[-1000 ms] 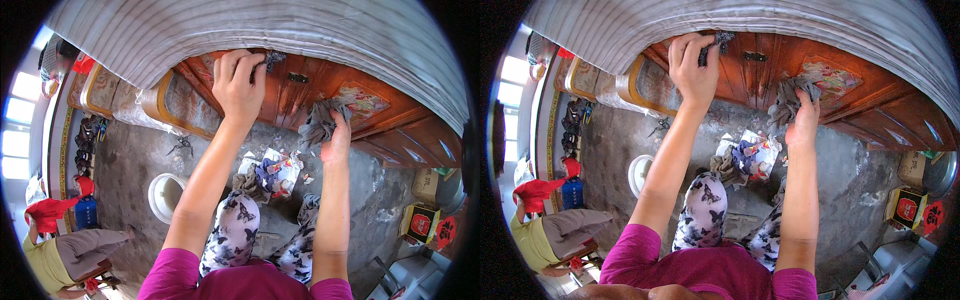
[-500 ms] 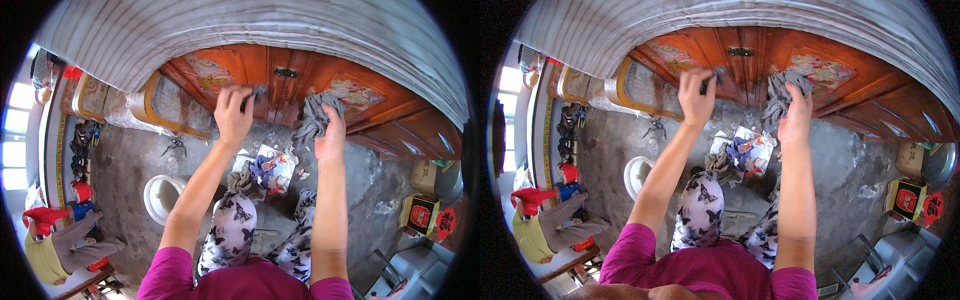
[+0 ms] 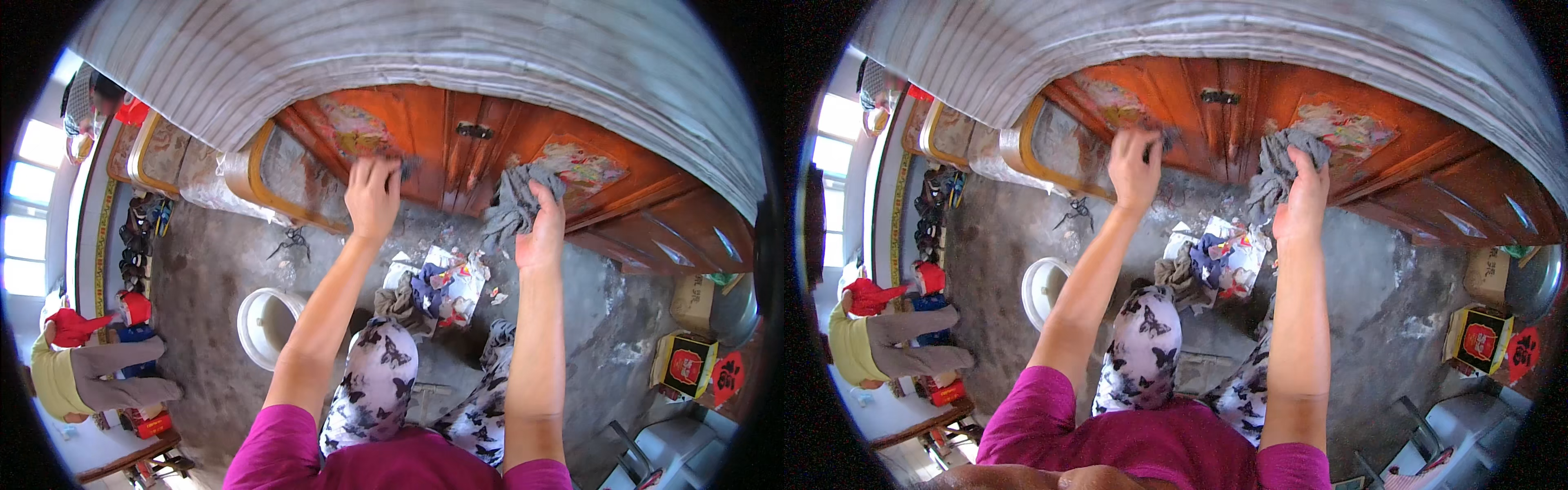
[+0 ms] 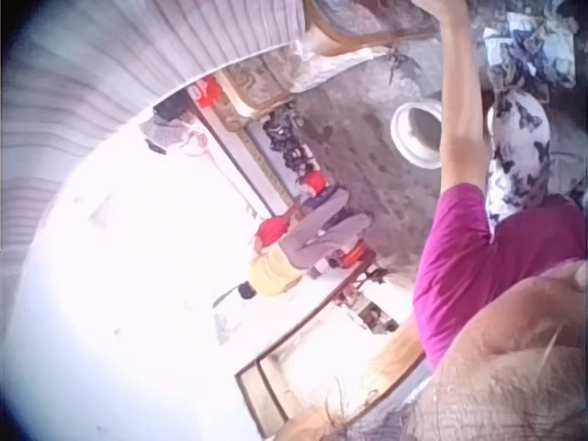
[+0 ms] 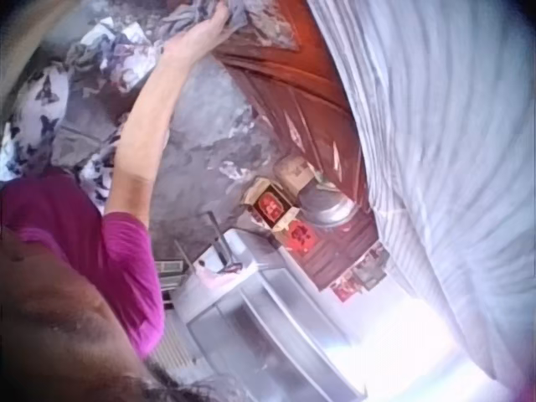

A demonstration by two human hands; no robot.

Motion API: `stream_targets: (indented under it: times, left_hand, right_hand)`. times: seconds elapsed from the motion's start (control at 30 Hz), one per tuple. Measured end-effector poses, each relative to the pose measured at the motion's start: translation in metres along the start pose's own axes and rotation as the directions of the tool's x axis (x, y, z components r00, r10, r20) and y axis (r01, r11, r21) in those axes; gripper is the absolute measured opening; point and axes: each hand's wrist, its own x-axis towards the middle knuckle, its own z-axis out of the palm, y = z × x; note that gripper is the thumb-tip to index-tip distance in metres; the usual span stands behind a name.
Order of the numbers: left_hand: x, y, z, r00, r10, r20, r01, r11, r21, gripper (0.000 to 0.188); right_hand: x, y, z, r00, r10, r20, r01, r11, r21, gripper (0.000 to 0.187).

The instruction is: The person scrubs a wooden cabinet with a steel wool pad and a cloth, repeatedly dipping the pad into a bucket of water. They lift a striped sheet covering the cabinet to access the surface and continue scrubbing different areas.

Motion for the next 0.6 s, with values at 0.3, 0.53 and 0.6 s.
stream_targets:
  times: [0.3, 0.53, 0.6]
  left_hand:
    - [0.099, 0.029, -0.028, 0.914, 0.047, -0.404, -0.083, 0.994, -0.074, 0.016]
    - [0.049, 0.004, -0.024, 0.993, -0.069, -0.091, 0.063, 0.996, -0.069, 0.015]
    - [0.059, -0.004, -0.031, 0.939, -0.217, -0.266, 0.197, 0.975, -0.101, 0.015]
  right_hand:
    - [-0.012, -0.003, 0.01, 1.0, -0.003, -0.029, 0.003, 1.0, -0.019, 0.042]
    - [0.002, 0.0, -0.009, 1.0, 0.011, 0.002, -0.011, 1.0, 0.01, 0.048]
    - [0.005, 0.0, -0.007, 1.0, -0.022, 0.008, 0.022, 1.0, 0.018, 0.041]
